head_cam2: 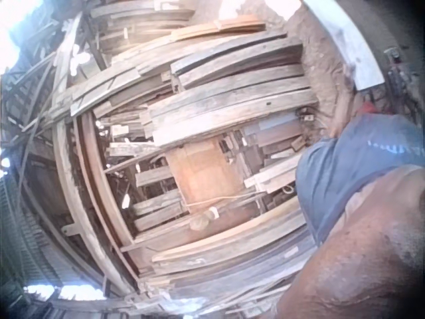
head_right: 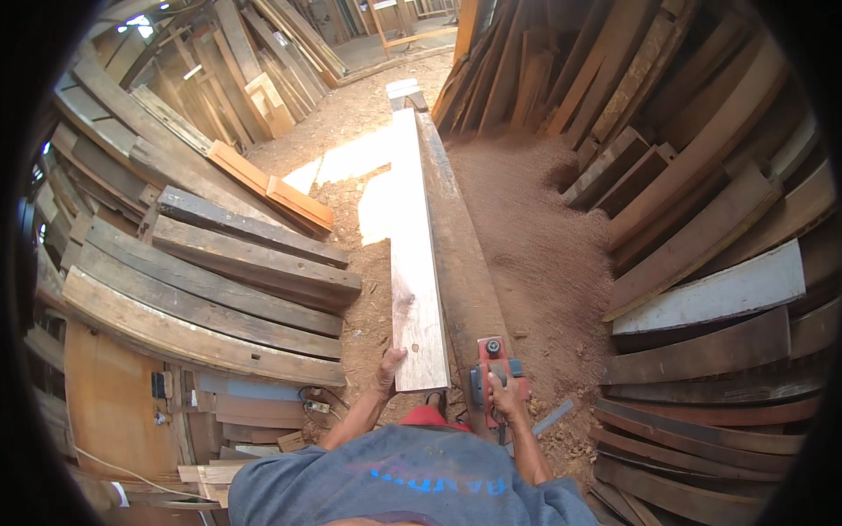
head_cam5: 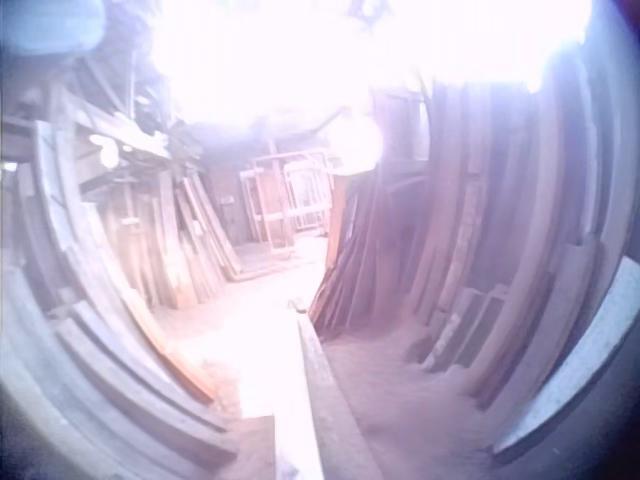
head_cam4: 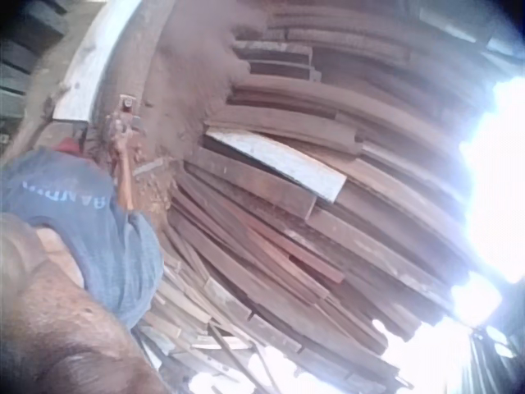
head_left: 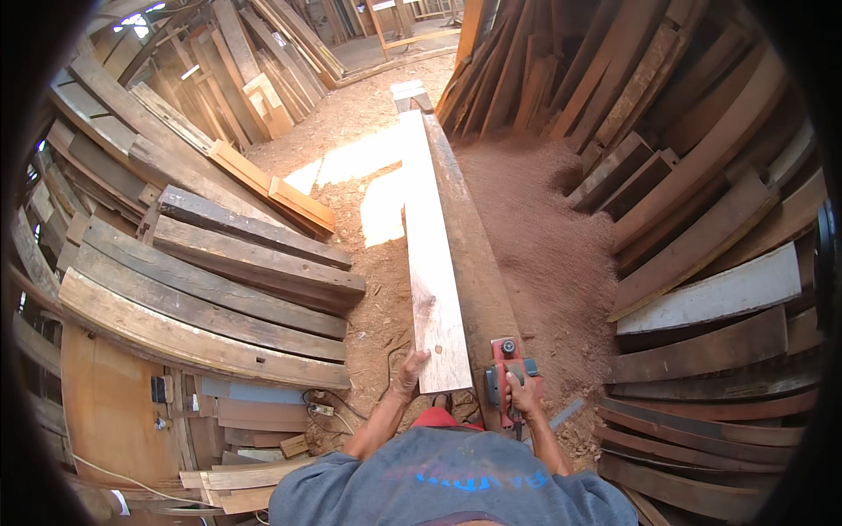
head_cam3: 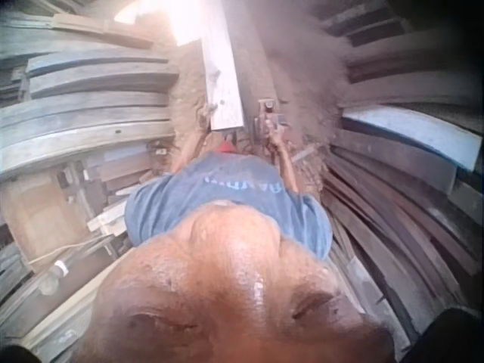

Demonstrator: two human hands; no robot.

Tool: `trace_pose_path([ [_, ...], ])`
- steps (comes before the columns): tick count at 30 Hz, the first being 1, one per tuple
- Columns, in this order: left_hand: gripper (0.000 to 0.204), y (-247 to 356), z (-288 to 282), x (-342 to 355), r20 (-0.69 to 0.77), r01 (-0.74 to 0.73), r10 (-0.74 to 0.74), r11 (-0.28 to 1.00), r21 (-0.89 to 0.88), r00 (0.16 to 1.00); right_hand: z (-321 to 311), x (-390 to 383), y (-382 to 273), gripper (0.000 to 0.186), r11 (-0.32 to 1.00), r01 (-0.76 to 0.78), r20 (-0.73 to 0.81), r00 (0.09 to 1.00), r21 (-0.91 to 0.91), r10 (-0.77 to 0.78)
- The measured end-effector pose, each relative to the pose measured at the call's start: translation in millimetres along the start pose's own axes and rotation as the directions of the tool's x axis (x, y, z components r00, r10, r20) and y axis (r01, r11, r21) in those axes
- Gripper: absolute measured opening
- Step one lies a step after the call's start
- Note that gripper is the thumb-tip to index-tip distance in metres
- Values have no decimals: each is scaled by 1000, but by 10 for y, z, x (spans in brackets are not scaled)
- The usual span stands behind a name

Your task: The person smooths a wooden beam using an electric planer, measures the wood with a tape measure, and checks edges with a try square. They mark the wood with a pencil and handle wooden blocks by hand.

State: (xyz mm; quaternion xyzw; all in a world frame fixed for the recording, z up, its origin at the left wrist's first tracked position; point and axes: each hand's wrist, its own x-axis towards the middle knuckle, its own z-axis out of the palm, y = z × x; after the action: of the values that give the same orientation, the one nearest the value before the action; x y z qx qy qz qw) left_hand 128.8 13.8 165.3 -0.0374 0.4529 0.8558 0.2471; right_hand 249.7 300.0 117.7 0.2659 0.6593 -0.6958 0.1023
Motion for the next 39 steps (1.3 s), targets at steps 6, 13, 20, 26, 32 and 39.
trace_pose_path([
  [6,80,754,873,-243,67,-100,98,994,31,993,95,-31,88,36,994,-77,-14,997,74,78],
  [13,50,1682,1810,-215,158,-461,507,850,-256,847,-39,52,373,46,998,-49,4,999,26,49],
  [20,72,2280,2080,216,91,-337,397,861,-382,913,-596,-436,646,65,903,-104,-331,942,-417,-44],
  [26,64,2326,2156,347,93,-336,417,828,-449,904,-1101,-1268,1308,61,341,-470,-393,879,-814,270],
  [32,57,2367,2269,336,55,-465,512,816,-342,857,-1187,-1256,1604,60,465,-555,-487,831,-690,268],
  [39,51,2502,2204,348,183,-218,357,826,-519,916,-1171,-1282,1736,59,559,-574,-532,806,-598,260],
])
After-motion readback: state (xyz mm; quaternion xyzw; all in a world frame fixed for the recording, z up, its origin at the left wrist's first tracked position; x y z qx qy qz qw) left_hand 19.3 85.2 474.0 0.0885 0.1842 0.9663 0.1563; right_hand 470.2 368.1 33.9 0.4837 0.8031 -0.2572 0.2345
